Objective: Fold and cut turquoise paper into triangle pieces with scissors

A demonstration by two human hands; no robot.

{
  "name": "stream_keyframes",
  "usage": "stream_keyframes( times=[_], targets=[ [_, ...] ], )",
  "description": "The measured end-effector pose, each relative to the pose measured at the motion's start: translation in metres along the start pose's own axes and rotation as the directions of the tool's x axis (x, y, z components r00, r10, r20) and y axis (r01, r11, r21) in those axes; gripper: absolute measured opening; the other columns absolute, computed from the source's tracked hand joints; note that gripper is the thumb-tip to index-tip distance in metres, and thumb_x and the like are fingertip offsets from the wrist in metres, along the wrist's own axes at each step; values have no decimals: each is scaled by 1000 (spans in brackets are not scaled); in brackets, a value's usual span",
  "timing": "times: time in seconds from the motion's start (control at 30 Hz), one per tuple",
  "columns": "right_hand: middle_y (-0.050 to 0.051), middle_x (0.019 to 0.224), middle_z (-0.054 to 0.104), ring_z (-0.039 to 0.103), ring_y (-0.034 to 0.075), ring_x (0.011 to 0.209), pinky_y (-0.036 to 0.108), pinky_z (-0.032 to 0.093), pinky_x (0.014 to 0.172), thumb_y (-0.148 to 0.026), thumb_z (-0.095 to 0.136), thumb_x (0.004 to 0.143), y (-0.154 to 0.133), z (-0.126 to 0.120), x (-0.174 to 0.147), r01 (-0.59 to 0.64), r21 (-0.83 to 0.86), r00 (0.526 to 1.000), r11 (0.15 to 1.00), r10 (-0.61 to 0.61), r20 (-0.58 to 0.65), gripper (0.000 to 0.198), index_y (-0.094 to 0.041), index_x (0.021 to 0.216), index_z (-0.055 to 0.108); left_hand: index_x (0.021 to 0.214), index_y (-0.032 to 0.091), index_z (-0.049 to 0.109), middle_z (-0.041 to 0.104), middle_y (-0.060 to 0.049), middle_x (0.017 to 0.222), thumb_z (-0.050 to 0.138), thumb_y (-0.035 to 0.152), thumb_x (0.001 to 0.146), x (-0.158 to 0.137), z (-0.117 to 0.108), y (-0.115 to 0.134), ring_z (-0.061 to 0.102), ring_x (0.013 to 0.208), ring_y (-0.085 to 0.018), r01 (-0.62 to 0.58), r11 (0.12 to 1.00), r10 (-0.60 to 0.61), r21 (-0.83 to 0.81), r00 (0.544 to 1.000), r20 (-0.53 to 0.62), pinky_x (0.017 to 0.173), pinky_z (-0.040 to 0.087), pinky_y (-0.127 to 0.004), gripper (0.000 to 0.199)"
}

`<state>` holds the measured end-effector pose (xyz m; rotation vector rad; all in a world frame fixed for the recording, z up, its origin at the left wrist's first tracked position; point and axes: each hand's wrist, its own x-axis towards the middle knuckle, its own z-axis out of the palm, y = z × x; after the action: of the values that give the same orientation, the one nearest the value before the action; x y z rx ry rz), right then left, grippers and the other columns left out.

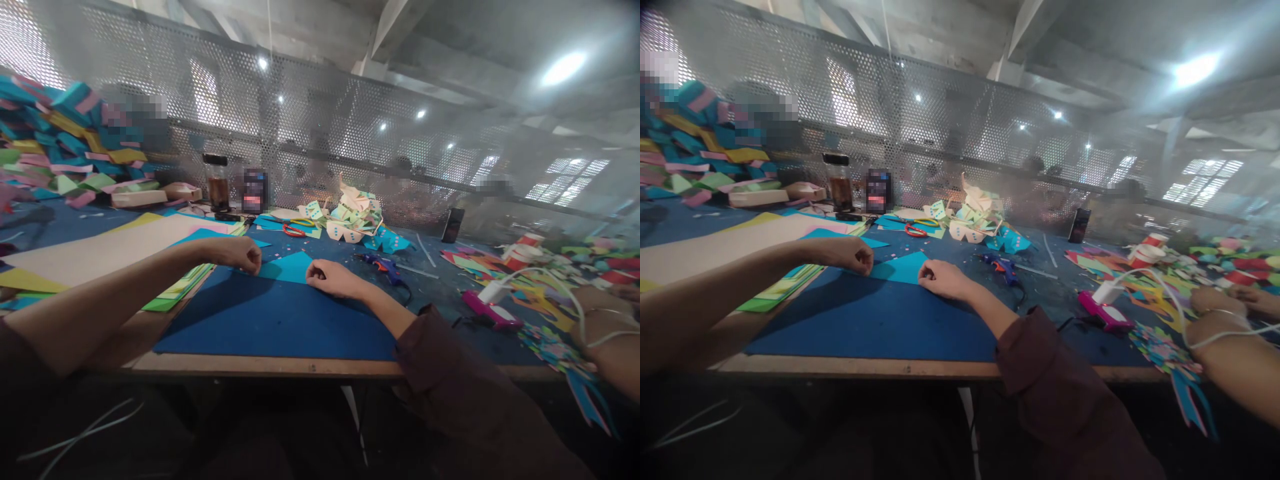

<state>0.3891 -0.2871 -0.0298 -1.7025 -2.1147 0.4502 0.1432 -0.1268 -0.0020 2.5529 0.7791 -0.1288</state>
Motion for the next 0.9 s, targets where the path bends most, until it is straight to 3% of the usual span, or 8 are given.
stream_keyframes(
  times=[0.9],
  targets=[
    [3, 88, 66, 57, 15, 78, 26, 40, 70, -18, 61, 88, 5, 2, 1, 12, -7, 1000, 1000, -12, 7, 7, -16, 92, 66, 75, 17, 73, 70, -3, 73, 62, 31, 67, -7, -15, -17, 62, 71, -17, -3, 997, -4, 71, 996, 90, 64, 44, -22, 19]
  ],
)
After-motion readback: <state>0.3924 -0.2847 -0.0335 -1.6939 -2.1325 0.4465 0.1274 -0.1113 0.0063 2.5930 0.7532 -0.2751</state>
